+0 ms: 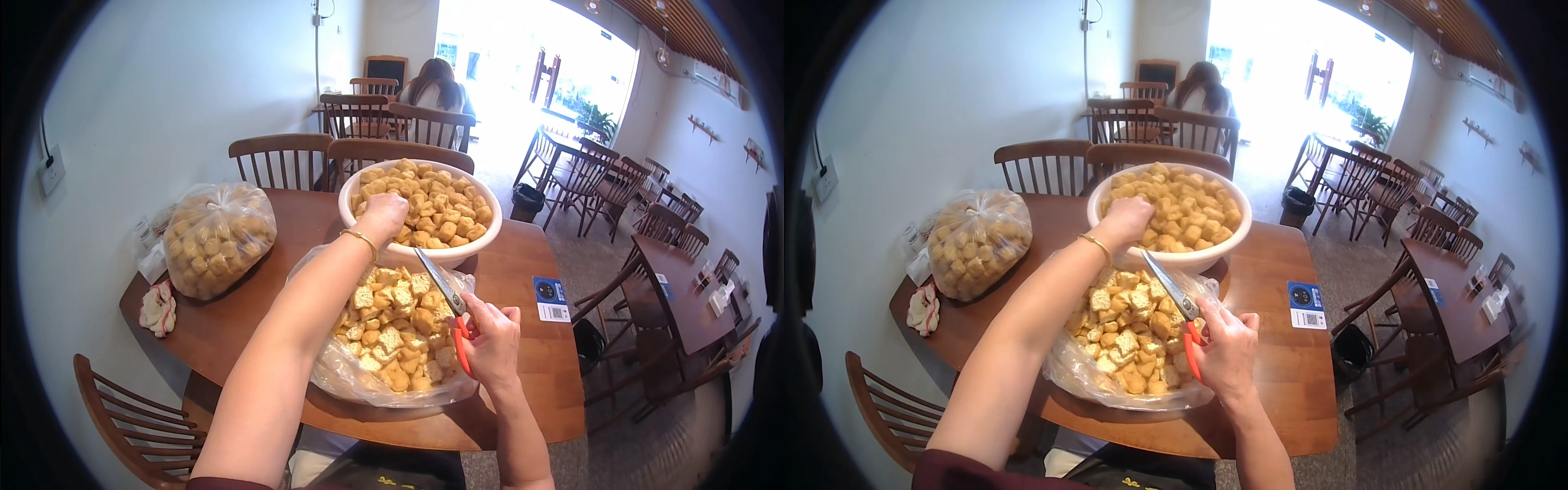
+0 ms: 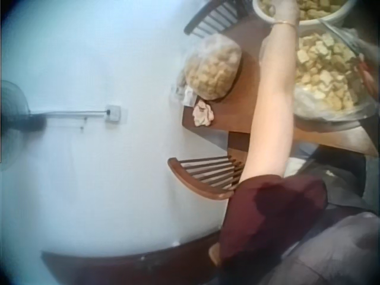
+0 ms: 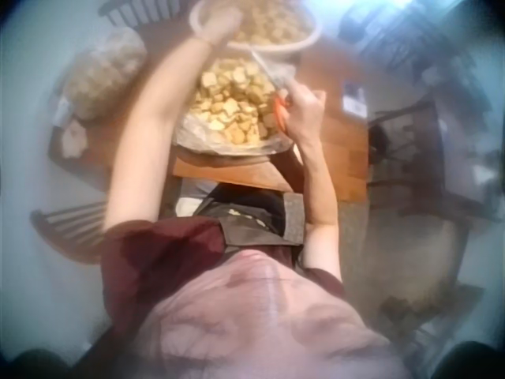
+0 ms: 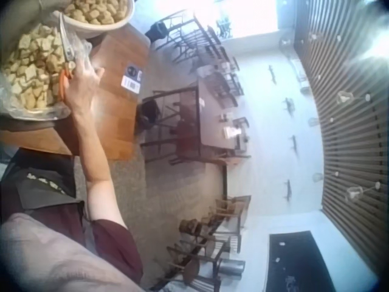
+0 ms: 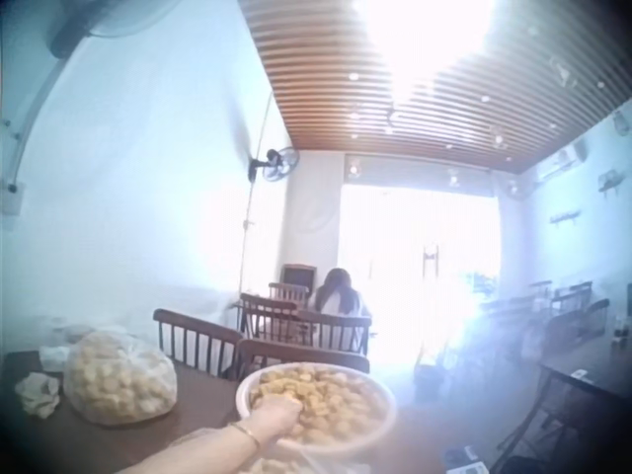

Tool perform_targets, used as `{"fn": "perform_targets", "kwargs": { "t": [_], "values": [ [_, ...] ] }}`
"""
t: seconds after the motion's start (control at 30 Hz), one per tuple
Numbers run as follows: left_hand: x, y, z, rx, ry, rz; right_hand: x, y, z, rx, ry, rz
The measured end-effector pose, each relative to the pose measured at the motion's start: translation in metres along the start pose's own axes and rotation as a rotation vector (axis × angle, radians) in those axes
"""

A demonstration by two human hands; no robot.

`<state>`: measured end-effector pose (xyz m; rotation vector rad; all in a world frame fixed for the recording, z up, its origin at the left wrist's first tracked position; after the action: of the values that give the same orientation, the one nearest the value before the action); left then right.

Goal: The person uses scissors to cut small pieces of fried dough from a plastic bag into a white bowl. The person repeatedly picks up pieces, cuts them, and places them into the bowl.

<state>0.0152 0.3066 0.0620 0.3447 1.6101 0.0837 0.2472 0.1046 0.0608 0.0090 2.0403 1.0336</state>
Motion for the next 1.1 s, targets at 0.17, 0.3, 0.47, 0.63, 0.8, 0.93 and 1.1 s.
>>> {"fn": "perform_targets", "kwargs": {
  "t": [0.17,0.3,0.47,0.63,0.8,0.93,1.1],
  "values": [
    [-0.032,-0.028,-0.029,-0.256,-0.782,-0.042,-0.004,0.001,0.004,0.019,0.003,0.044],
    [-0.076,-0.107,-0.005,-0.193,-1.655,0.007,-0.013,0.0,0.006,0.033,0.012,0.121],
    [-0.052,-0.184,0.016,-0.164,-2.134,0.035,-0.004,0.0,-0.001,0.001,0.042,0.094],
    [-0.037,-0.204,0.03,-0.119,-2.242,0.112,0.004,0.003,-0.014,-0.053,-0.023,-0.007],
    [-0.029,-0.211,0.035,-0.084,-2.253,0.073,0.013,0.0,-0.021,-0.076,-0.024,-0.09],
    [-0.029,-0.214,0.035,-0.064,-2.2,0.106,0.017,-0.003,-0.024,-0.09,-0.047,-0.122],
    [-0.027,-0.213,0.039,-0.052,-2.159,0.096,0.019,-0.005,-0.027,-0.098,-0.044,-0.124]
  ]
}}
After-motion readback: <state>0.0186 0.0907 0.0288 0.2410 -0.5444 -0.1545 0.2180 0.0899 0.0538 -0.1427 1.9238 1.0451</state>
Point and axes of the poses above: each hand's wrist, its own y-axis towards the middle knuckle, its own x-axis out of the palm, z = x × y, the point moved 9 cm from there along y, towards the middle knuckle, and after that the axes turned 4 degrees about -y, right-handed, at the moved point
